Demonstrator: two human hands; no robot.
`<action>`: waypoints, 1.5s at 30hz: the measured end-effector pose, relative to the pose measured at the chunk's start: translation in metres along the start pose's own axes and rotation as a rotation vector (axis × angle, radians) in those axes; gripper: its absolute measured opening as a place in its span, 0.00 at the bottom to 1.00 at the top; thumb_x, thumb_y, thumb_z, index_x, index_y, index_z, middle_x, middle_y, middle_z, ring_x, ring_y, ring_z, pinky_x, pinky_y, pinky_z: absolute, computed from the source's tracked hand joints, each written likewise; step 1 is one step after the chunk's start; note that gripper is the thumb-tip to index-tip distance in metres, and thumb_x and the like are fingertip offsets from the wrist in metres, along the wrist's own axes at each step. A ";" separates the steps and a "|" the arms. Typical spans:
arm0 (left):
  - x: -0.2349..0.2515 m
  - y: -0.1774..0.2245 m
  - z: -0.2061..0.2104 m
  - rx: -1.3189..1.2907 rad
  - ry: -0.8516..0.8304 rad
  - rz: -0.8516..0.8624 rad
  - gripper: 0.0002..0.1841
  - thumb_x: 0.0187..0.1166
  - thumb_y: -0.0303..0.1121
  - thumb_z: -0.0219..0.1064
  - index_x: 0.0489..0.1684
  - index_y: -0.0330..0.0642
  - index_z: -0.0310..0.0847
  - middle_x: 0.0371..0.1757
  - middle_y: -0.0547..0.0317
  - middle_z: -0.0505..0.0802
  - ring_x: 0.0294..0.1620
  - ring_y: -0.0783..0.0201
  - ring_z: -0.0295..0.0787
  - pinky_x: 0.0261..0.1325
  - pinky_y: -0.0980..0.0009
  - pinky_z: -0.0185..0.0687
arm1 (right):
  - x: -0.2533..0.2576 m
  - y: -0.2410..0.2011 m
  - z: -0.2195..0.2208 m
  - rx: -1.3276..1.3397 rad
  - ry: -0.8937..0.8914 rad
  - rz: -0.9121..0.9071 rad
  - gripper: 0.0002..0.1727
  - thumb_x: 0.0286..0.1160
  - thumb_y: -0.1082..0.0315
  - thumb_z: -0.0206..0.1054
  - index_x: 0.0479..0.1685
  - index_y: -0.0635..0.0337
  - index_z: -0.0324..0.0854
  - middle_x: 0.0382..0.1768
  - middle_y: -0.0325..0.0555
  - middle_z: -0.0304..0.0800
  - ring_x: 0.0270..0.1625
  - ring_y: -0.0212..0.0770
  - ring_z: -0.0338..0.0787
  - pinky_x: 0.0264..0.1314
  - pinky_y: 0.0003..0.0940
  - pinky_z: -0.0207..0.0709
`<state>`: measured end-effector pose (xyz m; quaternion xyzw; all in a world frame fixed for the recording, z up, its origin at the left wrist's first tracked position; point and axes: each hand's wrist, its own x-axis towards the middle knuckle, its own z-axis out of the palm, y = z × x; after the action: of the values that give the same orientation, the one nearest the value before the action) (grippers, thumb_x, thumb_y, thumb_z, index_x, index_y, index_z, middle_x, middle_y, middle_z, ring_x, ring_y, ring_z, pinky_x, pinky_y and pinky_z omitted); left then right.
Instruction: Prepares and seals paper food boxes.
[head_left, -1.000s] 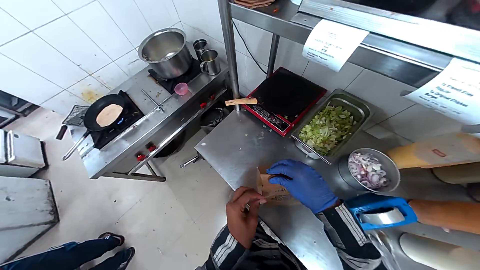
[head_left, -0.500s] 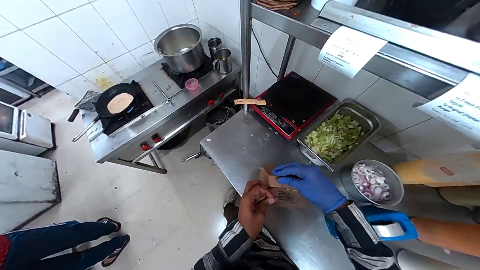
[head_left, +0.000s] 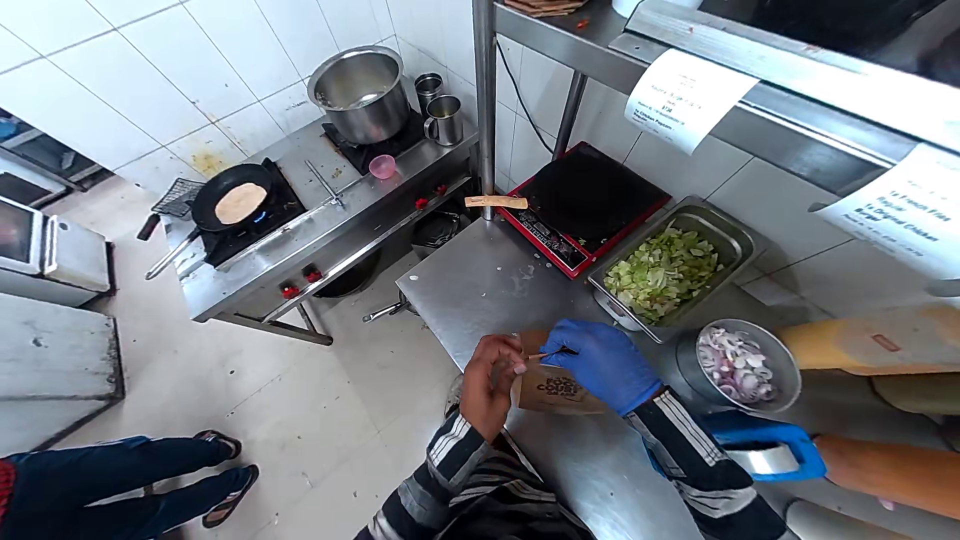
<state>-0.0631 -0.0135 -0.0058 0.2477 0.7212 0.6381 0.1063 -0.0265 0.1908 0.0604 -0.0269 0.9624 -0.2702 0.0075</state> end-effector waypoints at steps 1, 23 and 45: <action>0.006 -0.008 0.001 0.003 0.009 0.022 0.03 0.79 0.23 0.65 0.43 0.35 0.84 0.55 0.51 0.91 0.58 0.60 0.90 0.63 0.60 0.88 | -0.002 0.003 0.003 0.002 0.054 -0.025 0.03 0.63 0.69 0.82 0.32 0.52 0.94 0.38 0.43 0.95 0.41 0.45 0.95 0.43 0.51 0.87; -0.007 -0.010 0.026 -0.104 0.442 0.343 0.07 0.72 0.28 0.77 0.38 0.51 0.84 0.37 0.66 0.95 0.41 0.68 0.95 0.50 0.70 0.94 | -0.009 0.010 0.009 0.145 0.090 0.007 0.06 0.76 0.67 0.73 0.42 0.52 0.97 0.45 0.42 0.97 0.48 0.43 0.95 0.54 0.49 0.87; -0.002 -0.011 0.032 -0.213 0.234 -0.158 0.07 0.74 0.20 0.69 0.42 0.28 0.92 0.49 0.48 0.93 0.49 0.64 0.92 0.57 0.69 0.91 | -0.007 -0.003 0.008 0.048 0.009 0.208 0.07 0.76 0.62 0.74 0.46 0.51 0.95 0.47 0.44 0.96 0.52 0.48 0.94 0.55 0.54 0.85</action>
<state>-0.0485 0.0123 -0.0218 0.1019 0.6743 0.7249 0.0970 -0.0186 0.1844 0.0550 0.0744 0.9533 -0.2909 0.0316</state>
